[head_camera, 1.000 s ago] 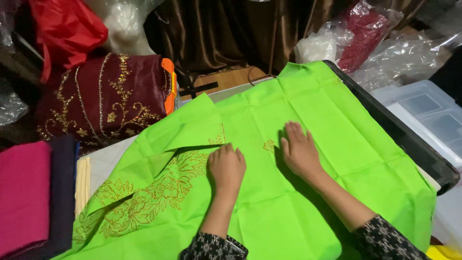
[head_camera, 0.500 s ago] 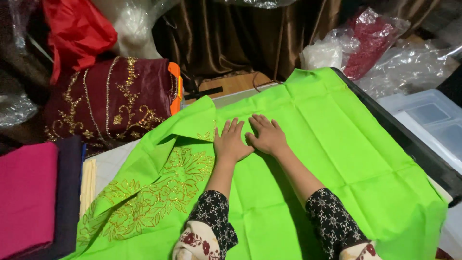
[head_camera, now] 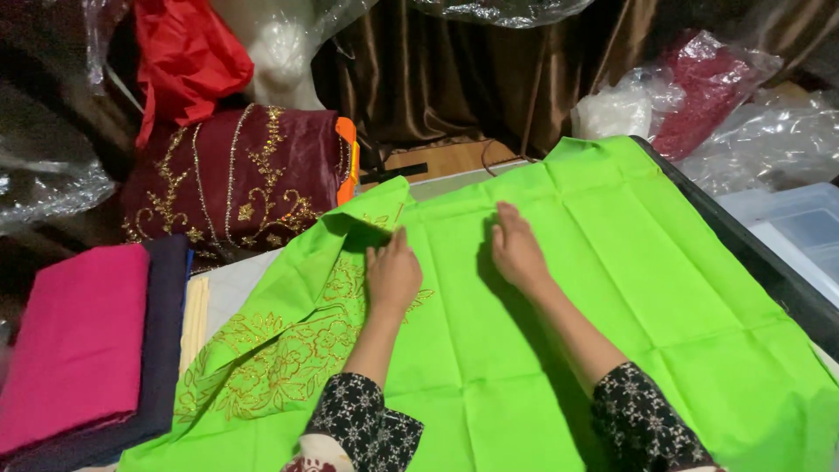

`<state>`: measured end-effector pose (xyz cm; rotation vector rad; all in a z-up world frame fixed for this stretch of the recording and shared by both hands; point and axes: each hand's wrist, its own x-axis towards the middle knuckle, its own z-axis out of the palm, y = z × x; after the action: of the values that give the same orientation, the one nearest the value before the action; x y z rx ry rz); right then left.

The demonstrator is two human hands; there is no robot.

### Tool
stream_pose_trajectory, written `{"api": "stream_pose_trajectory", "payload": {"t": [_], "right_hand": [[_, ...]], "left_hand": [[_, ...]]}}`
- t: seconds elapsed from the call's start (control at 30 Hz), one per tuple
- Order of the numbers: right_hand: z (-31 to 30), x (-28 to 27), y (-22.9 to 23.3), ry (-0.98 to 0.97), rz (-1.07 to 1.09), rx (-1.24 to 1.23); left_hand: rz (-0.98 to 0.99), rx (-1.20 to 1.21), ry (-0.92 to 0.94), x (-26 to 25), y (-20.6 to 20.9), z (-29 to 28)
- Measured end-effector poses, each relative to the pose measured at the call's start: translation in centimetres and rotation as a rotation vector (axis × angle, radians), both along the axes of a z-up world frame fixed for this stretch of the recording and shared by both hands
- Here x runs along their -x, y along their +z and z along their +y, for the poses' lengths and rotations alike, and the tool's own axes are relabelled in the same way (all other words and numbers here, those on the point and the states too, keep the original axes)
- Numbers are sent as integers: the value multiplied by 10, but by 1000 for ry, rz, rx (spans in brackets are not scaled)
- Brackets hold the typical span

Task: Smoothing and folding a piece of green embroidered fabric on a flat surface

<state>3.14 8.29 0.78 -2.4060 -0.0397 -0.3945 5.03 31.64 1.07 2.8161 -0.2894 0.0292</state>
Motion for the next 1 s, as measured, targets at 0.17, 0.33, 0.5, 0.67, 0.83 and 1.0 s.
{"api": "stream_pose_trajectory", "payload": {"t": [0.17,0.33,0.5,0.67,0.83,1.0], "right_hand": [[92,-4,-20,248,64,-99],[107,-1,-27,164,191,385],[102,2,-11,113,408,590],[90,-1,-18,95,425,598],[94,4,-29,-10,342,622],[151,86,13,377,262,73]], "left_hand": [[56,90,-158,-3,-35,-8],[45,-43,-149,-10,-46,22],[102,-68,-58,-31,-51,49],[91,-74,71,-34,-59,85],[62,-39,132,17,-2,70],[159,85,4,106,11,44]]}}
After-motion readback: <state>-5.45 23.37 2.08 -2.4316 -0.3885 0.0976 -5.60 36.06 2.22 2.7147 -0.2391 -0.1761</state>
